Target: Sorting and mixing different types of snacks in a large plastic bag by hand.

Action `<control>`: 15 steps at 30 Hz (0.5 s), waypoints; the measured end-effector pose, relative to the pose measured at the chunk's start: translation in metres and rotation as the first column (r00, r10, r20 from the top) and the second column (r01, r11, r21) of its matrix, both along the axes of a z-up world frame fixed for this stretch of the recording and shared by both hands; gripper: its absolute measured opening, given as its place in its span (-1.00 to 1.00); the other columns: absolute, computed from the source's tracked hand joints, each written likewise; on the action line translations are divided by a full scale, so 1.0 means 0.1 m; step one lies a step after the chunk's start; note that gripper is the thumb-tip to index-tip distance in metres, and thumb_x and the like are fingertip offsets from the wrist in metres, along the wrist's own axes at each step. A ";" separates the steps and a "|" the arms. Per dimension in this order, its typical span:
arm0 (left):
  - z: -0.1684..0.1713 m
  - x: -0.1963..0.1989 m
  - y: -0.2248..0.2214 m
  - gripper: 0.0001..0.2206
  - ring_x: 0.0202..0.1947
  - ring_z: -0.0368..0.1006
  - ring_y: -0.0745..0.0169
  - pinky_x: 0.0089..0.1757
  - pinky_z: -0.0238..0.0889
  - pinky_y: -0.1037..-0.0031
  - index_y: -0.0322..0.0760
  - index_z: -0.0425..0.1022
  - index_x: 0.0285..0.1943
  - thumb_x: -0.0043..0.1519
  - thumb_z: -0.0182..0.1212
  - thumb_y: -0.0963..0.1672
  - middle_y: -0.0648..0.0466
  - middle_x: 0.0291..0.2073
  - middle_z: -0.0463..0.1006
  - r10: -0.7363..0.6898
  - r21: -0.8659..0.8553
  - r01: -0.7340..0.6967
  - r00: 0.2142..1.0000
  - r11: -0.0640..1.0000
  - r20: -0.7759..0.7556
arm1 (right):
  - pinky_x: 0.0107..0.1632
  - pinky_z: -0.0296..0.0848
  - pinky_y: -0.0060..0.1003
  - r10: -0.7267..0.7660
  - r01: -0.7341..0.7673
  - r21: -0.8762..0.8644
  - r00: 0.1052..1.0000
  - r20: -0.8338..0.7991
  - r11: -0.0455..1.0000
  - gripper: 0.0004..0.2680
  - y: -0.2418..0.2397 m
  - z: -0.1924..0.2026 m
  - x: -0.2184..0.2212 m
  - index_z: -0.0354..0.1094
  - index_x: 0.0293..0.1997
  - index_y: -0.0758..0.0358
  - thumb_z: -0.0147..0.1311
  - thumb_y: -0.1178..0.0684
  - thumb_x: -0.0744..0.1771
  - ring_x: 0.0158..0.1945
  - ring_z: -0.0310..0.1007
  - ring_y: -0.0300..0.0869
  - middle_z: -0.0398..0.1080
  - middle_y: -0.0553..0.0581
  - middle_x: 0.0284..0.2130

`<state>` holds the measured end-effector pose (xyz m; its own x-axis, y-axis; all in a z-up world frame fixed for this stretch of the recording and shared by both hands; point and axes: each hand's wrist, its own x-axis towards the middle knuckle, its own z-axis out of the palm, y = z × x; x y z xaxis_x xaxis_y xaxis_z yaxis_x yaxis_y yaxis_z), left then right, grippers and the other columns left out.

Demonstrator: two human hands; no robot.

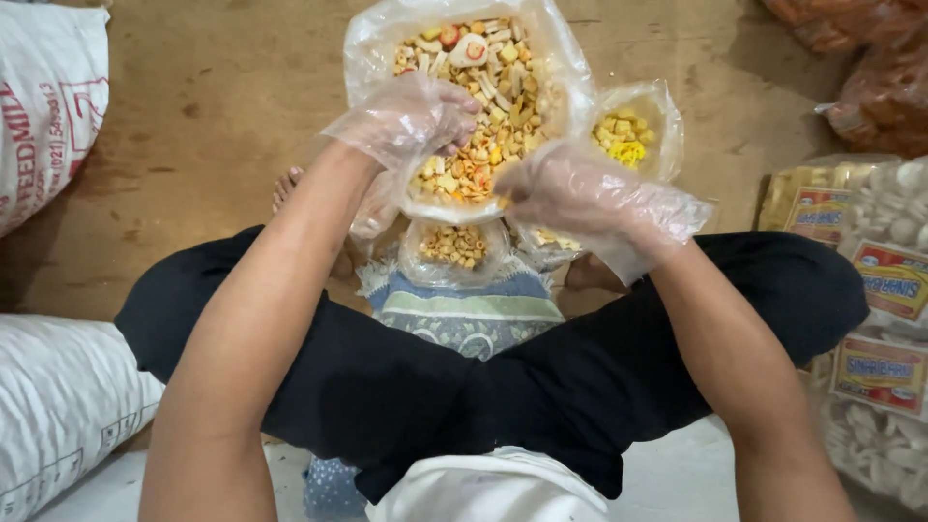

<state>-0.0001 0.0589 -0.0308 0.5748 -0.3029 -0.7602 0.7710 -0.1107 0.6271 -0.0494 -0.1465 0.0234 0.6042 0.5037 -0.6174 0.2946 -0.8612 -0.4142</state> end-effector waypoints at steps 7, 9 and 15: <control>0.10 -0.02 -0.11 -0.53 -0.57 0.51 0.35 -0.53 0.47 0.72 -0.42 0.46 0.28 0.12 0.29 -0.32 -0.18 -0.17 0.68 -0.114 0.114 0.107 0.991 0.988 0.063 | -0.46 0.46 -0.39 -0.139 0.138 0.152 0.990 0.002 0.979 -0.74 0.09 -0.02 0.00 0.40 0.17 0.14 0.06 0.13 0.34 -0.42 0.40 -0.22 0.55 0.24 -0.15; 0.15 -0.04 -0.13 -0.46 -0.56 0.53 0.37 -0.54 0.44 0.75 -0.33 0.45 0.31 0.08 0.35 -0.31 -0.08 -0.19 0.71 -0.157 0.171 0.147 0.986 0.974 0.049 | -0.22 0.66 -0.24 -0.294 0.279 0.330 0.956 -0.004 0.902 -0.76 0.03 -0.05 0.01 0.44 0.08 0.18 0.09 0.19 0.30 -0.08 0.60 -0.07 0.51 0.28 0.01; -0.16 -0.01 -0.19 -0.88 -0.61 0.46 0.35 -0.62 0.29 0.76 -0.47 0.57 -0.10 0.36 0.10 -0.26 -0.01 -0.48 0.57 -0.191 -0.060 0.191 0.981 0.980 -0.009 | -0.21 0.56 -0.42 -0.199 0.094 0.661 0.976 0.085 0.745 -0.84 -0.05 -0.34 0.02 0.39 0.06 0.22 0.09 0.17 0.37 -0.08 0.55 -0.19 0.33 0.27 0.26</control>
